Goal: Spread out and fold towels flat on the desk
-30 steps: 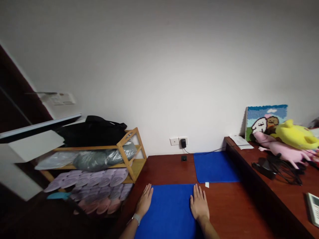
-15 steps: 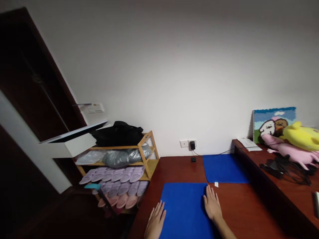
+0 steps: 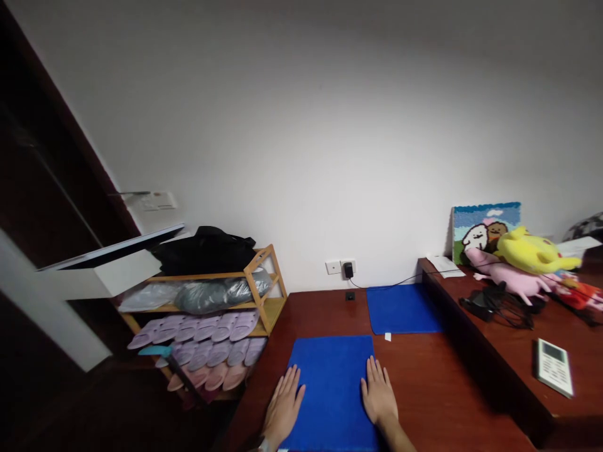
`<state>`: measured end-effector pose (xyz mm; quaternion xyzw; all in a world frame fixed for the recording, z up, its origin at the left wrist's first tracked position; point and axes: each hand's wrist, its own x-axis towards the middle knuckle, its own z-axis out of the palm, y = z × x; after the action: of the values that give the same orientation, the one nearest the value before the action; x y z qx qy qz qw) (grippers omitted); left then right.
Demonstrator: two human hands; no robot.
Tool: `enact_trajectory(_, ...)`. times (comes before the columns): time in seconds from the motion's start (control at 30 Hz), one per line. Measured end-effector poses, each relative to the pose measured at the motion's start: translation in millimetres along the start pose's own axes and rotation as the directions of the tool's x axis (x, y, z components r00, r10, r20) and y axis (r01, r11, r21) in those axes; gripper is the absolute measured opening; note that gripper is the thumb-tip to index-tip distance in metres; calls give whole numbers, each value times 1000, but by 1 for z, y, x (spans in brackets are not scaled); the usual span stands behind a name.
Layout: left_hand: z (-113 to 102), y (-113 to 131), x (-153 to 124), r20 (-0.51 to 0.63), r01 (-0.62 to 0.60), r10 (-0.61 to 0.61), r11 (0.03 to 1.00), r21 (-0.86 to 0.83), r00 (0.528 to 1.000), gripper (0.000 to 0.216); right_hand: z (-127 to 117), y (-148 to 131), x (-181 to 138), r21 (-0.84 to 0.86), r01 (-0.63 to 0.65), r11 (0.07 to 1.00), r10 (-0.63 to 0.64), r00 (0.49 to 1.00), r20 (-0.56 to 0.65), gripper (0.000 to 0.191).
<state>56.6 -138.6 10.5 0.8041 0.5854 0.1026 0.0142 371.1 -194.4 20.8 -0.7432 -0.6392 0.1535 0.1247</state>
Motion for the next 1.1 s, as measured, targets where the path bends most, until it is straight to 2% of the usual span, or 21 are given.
enact_trajectory(0.1, 4, 56, 15, 21, -136, 139, 987, -88, 990, 63, -1, 0, 0, -14, 1, 1000, -1, 1000, 11, 71)
enact_trajectory(0.23, 24, 141, 35, 72, -257, 280, 939, -227, 957, 65, 4, 3, 1, -37, 13, 999, -12, 1000, 22, 69)
enact_trajectory(0.3, 35, 169, 38, 72, -288, 316, 921, -264, 946, 64, 7, 6, 2, -62, 44, 997, -42, 999, 32, 68)
enact_trajectory(0.37, 42, 179, 37, 75, -300, 331, 914, -275, 941, 63, 11, 8, 2, -89, 69, 994, -66, 997, 36, 66)
enact_trajectory(0.43, 43, 171, 35, 83, -290, 322, 918, -272, 943, 62, 12, 9, 3, -104, 63, 993, -60, 998, 29, 67)
enact_trajectory(0.5, 37, 146, 33, 89, -260, 291, 929, -263, 953, 63, 12, 9, 3, -98, 37, 995, -35, 999, 18, 68)
enact_trajectory(0.7, -4, 25, 29, 148, -12, 23, 997, -74, 989, 75, 13, 8, 2, -67, 9, 998, -10, 1000, -8, 71)
enact_trajectory(0.8, -11, -15, 23, 112, 36, -33, 999, -24, 993, 77, 15, 8, 2, -81, 5, 997, -6, 1000, -9, 71)
enact_trajectory(0.9, -6, -28, 18, 55, 43, -42, 999, -23, 998, 77, 17, 9, 3, -98, 8, 995, -9, 1000, -5, 71)
enact_trajectory(1.1, 5, -25, 19, 10, 44, -44, 999, -22, 999, 73, 14, 9, 7, -87, 3, 996, -2, 1000, 15, 70)
